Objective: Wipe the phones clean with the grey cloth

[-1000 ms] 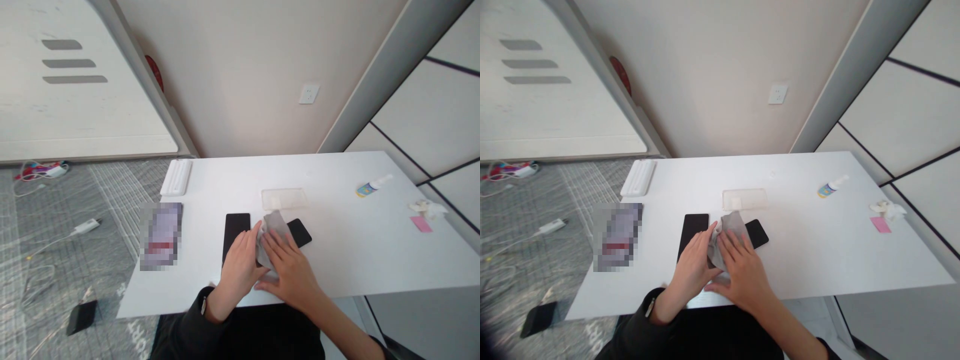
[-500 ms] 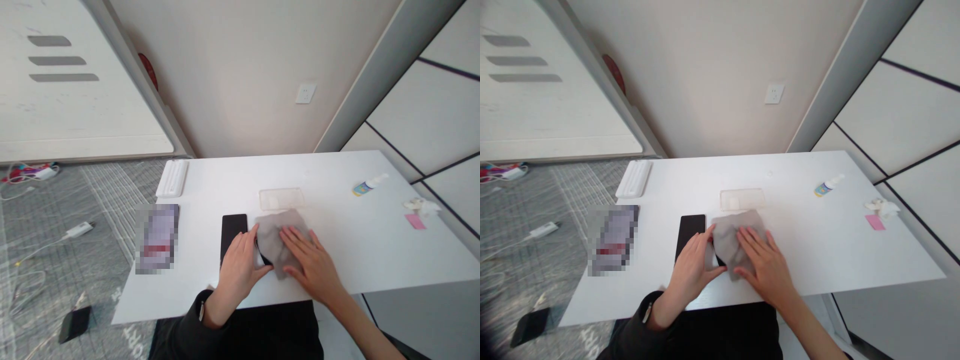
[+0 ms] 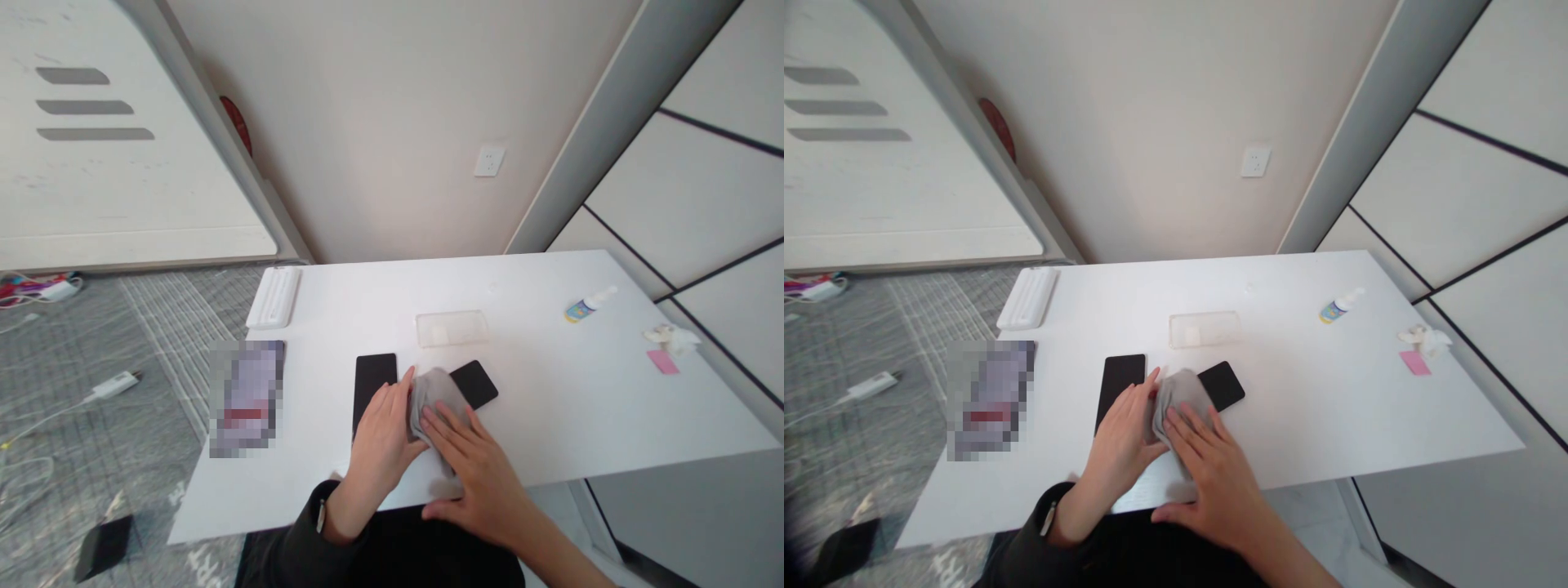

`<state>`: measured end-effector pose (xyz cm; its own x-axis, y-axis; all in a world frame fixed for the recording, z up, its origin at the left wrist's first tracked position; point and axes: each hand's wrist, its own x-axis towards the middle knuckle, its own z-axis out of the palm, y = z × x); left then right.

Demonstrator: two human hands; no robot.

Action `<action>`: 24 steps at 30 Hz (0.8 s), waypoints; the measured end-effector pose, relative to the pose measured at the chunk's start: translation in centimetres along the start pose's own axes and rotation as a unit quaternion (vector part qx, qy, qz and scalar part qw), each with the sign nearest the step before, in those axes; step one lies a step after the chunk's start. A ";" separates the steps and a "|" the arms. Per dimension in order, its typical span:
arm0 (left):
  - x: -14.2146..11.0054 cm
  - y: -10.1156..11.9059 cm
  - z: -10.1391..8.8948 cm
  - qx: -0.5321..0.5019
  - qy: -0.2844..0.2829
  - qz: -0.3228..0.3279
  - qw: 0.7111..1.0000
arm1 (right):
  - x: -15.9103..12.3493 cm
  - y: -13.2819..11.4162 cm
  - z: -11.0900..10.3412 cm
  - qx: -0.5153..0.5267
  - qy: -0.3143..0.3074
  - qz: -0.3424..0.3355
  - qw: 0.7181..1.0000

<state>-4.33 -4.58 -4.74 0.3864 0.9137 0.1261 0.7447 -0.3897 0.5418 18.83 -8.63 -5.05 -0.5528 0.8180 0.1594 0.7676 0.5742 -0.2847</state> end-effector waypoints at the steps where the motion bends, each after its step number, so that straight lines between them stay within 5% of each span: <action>1: 0.0 0.0 0.0 0.001 -0.001 0.002 1.000 | 0.0 -0.1 -0.1 0.008 -0.016 -0.018 1.000; 6: 0.1 0.0 -0.1 -0.001 -0.001 0.006 1.000 | -0.3 1.1 -0.7 -0.021 0.032 0.058 0.998; 11: 0.1 0.0 -0.2 0.001 0.003 0.009 1.000 | -0.4 1.3 -0.8 0.037 -0.004 -0.026 0.999; 15: 0.2 0.0 -0.3 -0.008 0.002 0.004 1.000 | -0.5 2.2 -1.5 0.001 0.034 0.054 0.998; 20: 0.3 0.0 -0.4 -0.013 0.002 0.010 1.000 | 0.2 1.9 -1.7 0.043 -0.019 -0.025 0.999; 24: 0.3 0.0 -0.4 -0.013 -0.002 0.007 1.000 | 0.7 3.1 -2.5 0.036 -0.002 0.032 0.999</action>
<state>-4.38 -4.24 -4.34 0.3988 0.9079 0.1293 0.7257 -0.3987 0.5607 21.61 -6.19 -3.45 -0.5042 0.8530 0.1350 0.7764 0.5162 -0.3616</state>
